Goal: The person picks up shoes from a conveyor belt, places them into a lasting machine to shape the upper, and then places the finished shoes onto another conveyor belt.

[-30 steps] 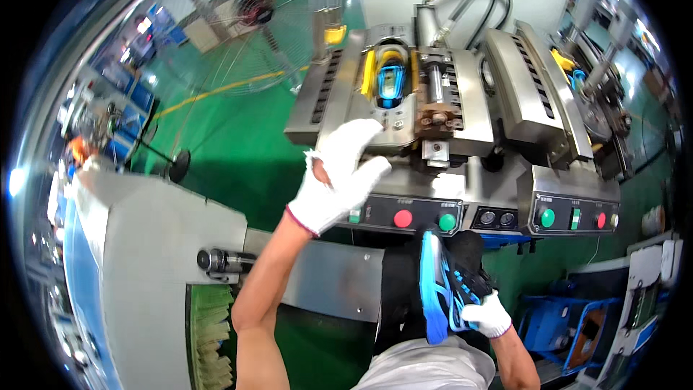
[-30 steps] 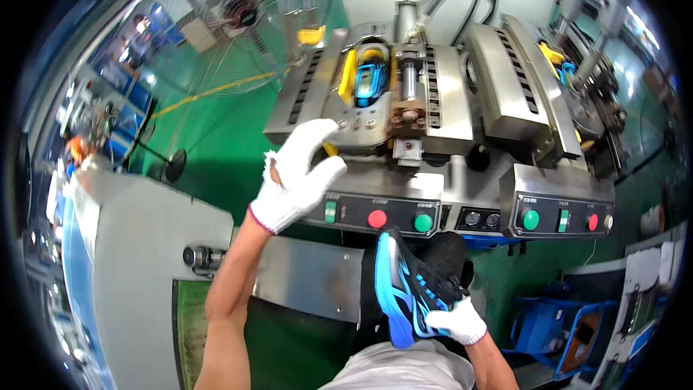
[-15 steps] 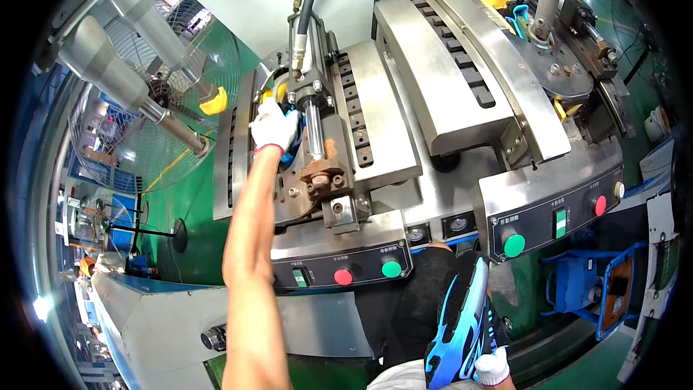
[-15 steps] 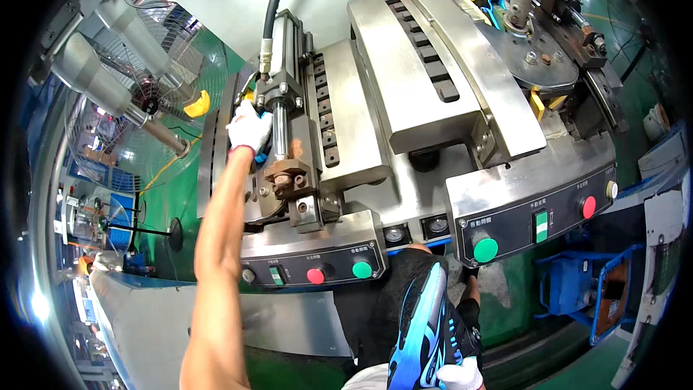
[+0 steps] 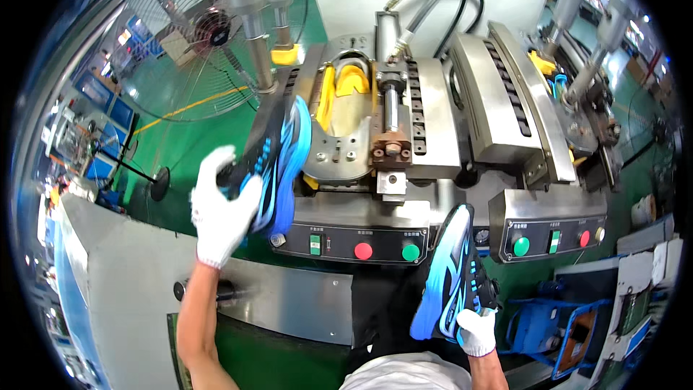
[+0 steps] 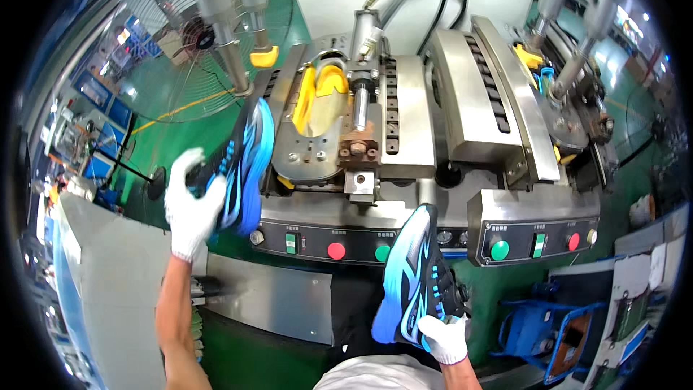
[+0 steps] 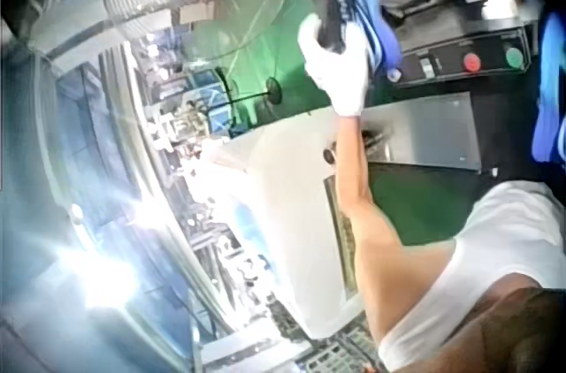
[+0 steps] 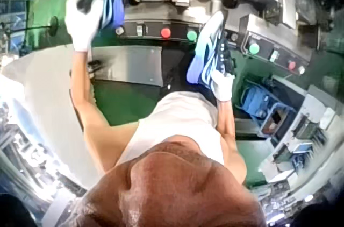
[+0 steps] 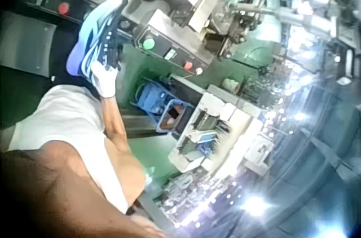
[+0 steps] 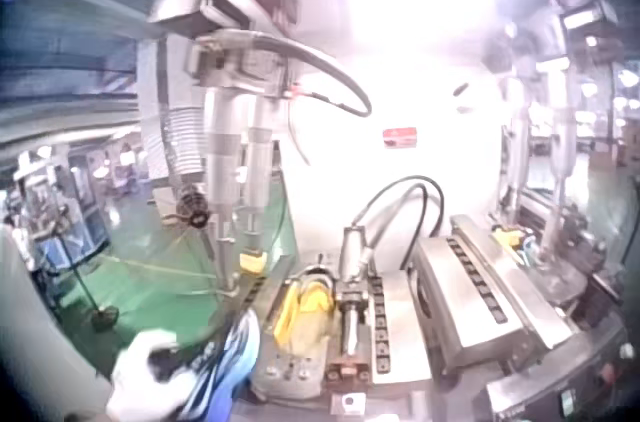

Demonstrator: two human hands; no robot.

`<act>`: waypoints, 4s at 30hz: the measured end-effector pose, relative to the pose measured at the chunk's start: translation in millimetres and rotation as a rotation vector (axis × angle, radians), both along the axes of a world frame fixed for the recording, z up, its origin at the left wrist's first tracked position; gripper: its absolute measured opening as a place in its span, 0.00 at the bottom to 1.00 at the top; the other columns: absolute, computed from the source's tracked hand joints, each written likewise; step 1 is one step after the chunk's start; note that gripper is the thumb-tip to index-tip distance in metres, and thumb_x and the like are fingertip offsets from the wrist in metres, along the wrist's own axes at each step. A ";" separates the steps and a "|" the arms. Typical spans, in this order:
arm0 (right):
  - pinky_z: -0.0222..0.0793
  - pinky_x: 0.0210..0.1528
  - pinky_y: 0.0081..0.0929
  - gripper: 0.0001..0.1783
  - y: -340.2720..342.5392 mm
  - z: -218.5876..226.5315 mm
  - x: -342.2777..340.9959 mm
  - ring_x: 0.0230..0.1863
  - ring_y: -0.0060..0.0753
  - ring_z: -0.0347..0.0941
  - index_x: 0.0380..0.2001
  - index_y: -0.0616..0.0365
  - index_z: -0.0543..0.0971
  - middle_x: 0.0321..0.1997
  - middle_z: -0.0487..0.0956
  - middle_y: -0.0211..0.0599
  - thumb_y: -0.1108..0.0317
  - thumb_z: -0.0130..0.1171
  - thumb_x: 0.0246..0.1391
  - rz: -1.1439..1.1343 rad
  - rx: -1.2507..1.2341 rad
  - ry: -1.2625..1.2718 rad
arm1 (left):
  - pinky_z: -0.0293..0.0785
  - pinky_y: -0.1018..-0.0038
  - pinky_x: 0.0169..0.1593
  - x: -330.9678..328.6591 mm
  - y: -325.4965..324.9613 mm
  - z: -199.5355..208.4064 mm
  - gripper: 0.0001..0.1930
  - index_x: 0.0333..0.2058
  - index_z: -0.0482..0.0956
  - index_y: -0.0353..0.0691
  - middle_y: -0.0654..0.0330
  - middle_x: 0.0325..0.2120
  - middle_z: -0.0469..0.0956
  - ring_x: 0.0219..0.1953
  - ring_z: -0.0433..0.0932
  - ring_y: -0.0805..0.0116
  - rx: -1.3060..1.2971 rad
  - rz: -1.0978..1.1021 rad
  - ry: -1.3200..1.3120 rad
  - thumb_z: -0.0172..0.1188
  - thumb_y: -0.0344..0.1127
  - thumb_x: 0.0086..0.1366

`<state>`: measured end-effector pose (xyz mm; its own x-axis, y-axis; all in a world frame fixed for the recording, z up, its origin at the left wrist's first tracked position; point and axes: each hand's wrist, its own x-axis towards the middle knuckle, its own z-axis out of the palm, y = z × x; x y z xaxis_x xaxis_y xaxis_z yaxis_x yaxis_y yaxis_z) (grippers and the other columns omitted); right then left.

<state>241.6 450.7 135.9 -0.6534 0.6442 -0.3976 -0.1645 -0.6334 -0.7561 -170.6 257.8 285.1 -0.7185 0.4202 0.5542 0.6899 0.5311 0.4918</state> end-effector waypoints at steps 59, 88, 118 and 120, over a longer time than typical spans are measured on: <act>0.38 0.83 0.49 0.62 -40.2 -26.1 4.4 0.84 0.62 0.37 0.78 0.67 0.48 0.83 0.44 0.64 0.42 0.69 0.55 0.876 1.267 -0.179 | 0.79 0.62 0.43 185.0 -50.2 -154.6 0.05 0.34 0.87 0.42 0.54 0.33 0.83 0.37 0.84 0.53 -0.206 -0.618 -0.286 0.72 0.33 0.61; 0.82 0.44 0.39 0.45 409.4 7.3 612.8 0.47 0.42 0.86 0.53 0.65 0.82 0.52 0.86 0.52 0.35 0.74 0.45 -1.245 0.414 -1.336 | 0.81 0.62 0.48 413.0 143.1 -216.2 0.25 0.57 0.76 0.35 0.45 0.49 0.78 0.44 0.82 0.52 -0.568 -1.400 -0.649 0.71 0.31 0.63; 0.77 0.65 0.37 0.36 67.0 -142.4 62.9 0.69 0.43 0.70 0.77 0.59 0.57 0.79 0.60 0.47 0.74 0.57 0.71 0.345 0.823 -0.577 | 0.70 0.52 0.65 479.4 -559.6 -239.8 0.37 0.67 0.69 0.41 0.46 0.64 0.73 0.63 0.76 0.48 -0.674 1.686 -0.804 0.61 0.59 0.68; 0.78 0.65 0.37 0.35 73.7 -142.0 51.0 0.71 0.43 0.69 0.77 0.59 0.58 0.81 0.58 0.46 0.71 0.58 0.72 0.423 0.894 -0.561 | 0.66 0.46 0.68 542.2 -558.8 -236.9 0.50 0.75 0.56 0.41 0.42 0.71 0.63 0.67 0.73 0.45 -0.650 1.954 -1.058 0.60 0.67 0.65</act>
